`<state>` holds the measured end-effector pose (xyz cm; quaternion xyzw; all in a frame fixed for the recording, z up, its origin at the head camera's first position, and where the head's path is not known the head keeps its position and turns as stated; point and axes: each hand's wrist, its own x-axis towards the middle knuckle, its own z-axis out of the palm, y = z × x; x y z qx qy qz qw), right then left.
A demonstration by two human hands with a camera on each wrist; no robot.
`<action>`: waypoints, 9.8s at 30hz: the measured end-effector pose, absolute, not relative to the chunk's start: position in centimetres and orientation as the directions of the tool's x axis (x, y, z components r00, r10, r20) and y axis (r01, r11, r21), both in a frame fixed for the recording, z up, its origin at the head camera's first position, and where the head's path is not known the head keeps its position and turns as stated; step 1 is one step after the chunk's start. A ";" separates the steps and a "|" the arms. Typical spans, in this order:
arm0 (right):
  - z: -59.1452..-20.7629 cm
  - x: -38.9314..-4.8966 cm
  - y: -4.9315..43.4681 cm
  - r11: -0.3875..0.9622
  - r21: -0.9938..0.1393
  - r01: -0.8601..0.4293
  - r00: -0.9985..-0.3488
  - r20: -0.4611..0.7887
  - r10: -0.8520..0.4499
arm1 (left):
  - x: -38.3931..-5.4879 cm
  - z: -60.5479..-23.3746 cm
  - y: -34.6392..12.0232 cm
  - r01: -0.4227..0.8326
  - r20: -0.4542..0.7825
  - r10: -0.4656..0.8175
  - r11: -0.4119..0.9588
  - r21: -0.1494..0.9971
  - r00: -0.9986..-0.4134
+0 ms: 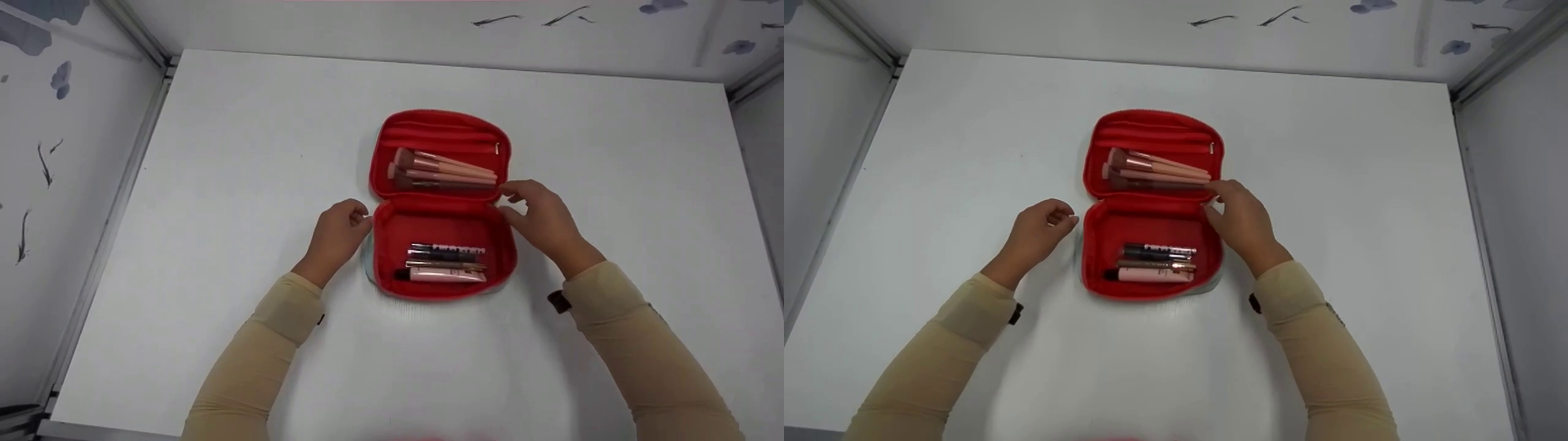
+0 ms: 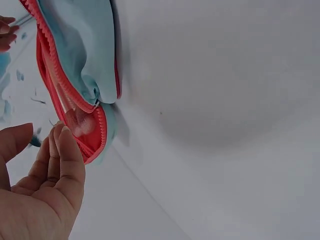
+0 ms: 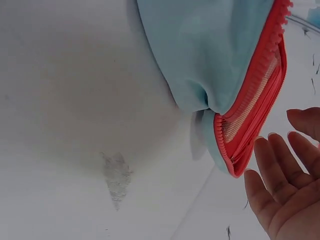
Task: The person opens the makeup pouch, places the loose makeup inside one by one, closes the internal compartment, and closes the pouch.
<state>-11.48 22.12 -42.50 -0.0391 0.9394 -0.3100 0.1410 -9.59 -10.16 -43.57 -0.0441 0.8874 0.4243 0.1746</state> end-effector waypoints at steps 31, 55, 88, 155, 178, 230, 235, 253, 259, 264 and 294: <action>-45.4 -15.4 23.5 0.533 -0.722 0.441 -0.849 -0.528 -0.014 | -15.4 -39.9 -5.6 0.000 -0.225 0.178 0.783 0.622 -0.958; -46.5 -16.1 22.1 0.450 -0.749 0.486 -0.834 -0.552 -0.017 | -18.8 -39.1 -1.8 0.132 -0.245 0.256 0.893 0.430 -0.935; -47.2 -13.9 20.8 0.576 -0.721 0.385 -0.897 -0.440 0.048 | -18.5 -42.0 7.7 0.197 -0.196 0.324 0.854 0.482 -0.925; -47.7 -13.6 20.5 0.441 -0.799 0.409 -0.906 -0.411 0.095 | -18.2 -42.7 10.1 0.028 -0.214 0.159 0.857 0.514 -0.964; -47.1 -13.2 20.2 0.440 -0.802 0.404 -0.911 -0.398 0.110 | -18.2 -42.1 9.9 -0.036 -0.219 0.080 0.876 0.480 -0.972; -47.5 -13.2 20.6 0.428 -0.823 0.374 -0.920 -0.388 0.058 | -19.8 -42.6 2.3 -0.172 -0.251 -0.099 0.941 0.290 -0.963; -47.6 -13.2 20.7 0.421 -0.825 0.377 -0.919 -0.391 0.058 | -19.9 -42.4 1.5 -0.191 -0.249 -0.119 0.937 0.292 -0.961; -47.7 -13.1 20.7 0.467 -0.806 0.364 -0.922 -0.382 0.059 | -20.7 -42.3 -2.6 -0.211 -0.246 -0.139 0.932 0.294 -0.959; -47.9 -13.1 20.7 0.468 -0.805 0.365 -0.922 -0.380 0.066 | -20.9 -42.6 -2.9 -0.214 -0.261 -0.134 0.927 0.308 -0.956; -47.9 -13.1 20.7 0.469 -0.805 0.365 -0.922 -0.384 0.058 | -21.0 -42.8 -3.6 -0.248 -0.266 -0.164 0.913 0.324 -0.950; -47.3 -12.8 21.2 0.482 -0.790 0.379 -0.913 -0.403 0.059 | -20.5 -43.1 -4.2 -0.154 -0.217 -0.099 0.956 0.251 -0.971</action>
